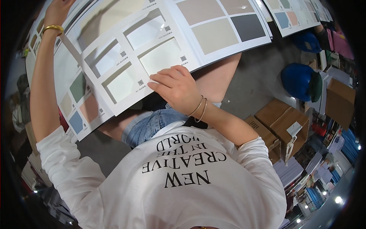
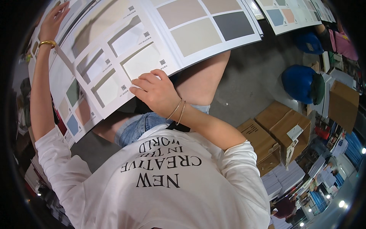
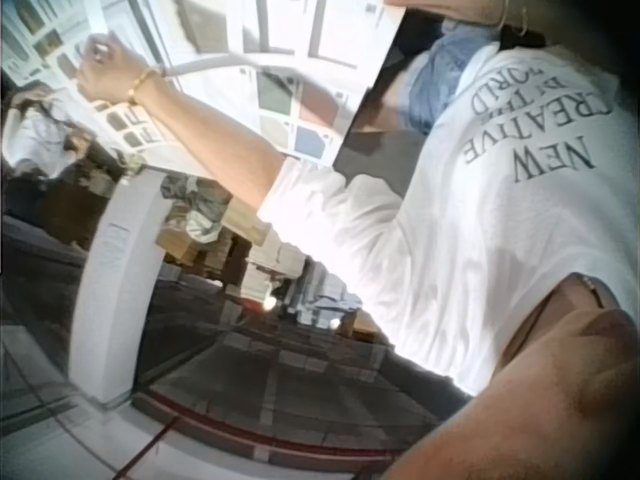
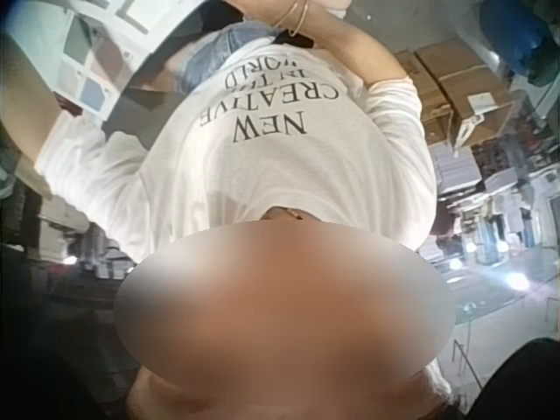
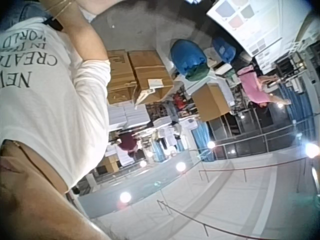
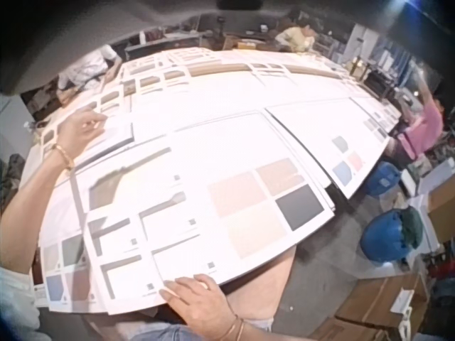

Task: The recorder is inspecting and organizing various color sample boards and white frames on a large work table.

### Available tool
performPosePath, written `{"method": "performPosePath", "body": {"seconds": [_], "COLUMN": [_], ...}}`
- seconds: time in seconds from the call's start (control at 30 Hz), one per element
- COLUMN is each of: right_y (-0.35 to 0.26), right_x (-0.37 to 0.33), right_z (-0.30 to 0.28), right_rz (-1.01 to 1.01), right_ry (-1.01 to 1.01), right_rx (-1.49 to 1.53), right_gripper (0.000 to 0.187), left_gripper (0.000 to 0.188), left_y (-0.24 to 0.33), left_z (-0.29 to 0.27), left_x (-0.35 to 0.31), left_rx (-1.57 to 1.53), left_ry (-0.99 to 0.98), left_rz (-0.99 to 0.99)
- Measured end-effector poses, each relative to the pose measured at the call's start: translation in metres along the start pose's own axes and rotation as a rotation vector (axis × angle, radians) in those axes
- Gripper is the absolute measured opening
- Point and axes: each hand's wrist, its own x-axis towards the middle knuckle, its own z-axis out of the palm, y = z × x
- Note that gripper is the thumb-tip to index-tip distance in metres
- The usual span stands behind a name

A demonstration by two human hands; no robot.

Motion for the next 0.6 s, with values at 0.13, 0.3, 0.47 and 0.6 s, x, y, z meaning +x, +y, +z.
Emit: {"method": "performPosePath", "body": {"seconds": [0.13, 0.3, 0.47, 0.6], "right_y": [0.0, 0.002, 0.001, -0.002], "right_x": [0.0, 0.004, 0.005, 0.007], "right_z": [0.003, 0.0, -0.001, 0.0], "right_rz": [0.008, 0.006, 0.056, 0.049], "right_ry": [0.011, 0.014, 0.029, 0.012], "right_rx": [0.025, 0.016, 0.065, 0.09], "right_gripper": [0.023, 0.023, 0.021, 0.022], "left_gripper": [0.023, 0.016, 0.018, 0.022], "left_y": [-0.008, 0.017, 0.035, 0.041], "left_z": [-0.004, -0.009, -0.013, -0.023], "left_x": [0.003, 0.001, 0.001, 0.0], "left_rx": [-0.01, -0.028, -0.165, -0.059], "left_ry": [-0.032, -0.022, -0.039, -0.066], "left_rz": [-0.066, -0.136, -0.263, -0.328]}}
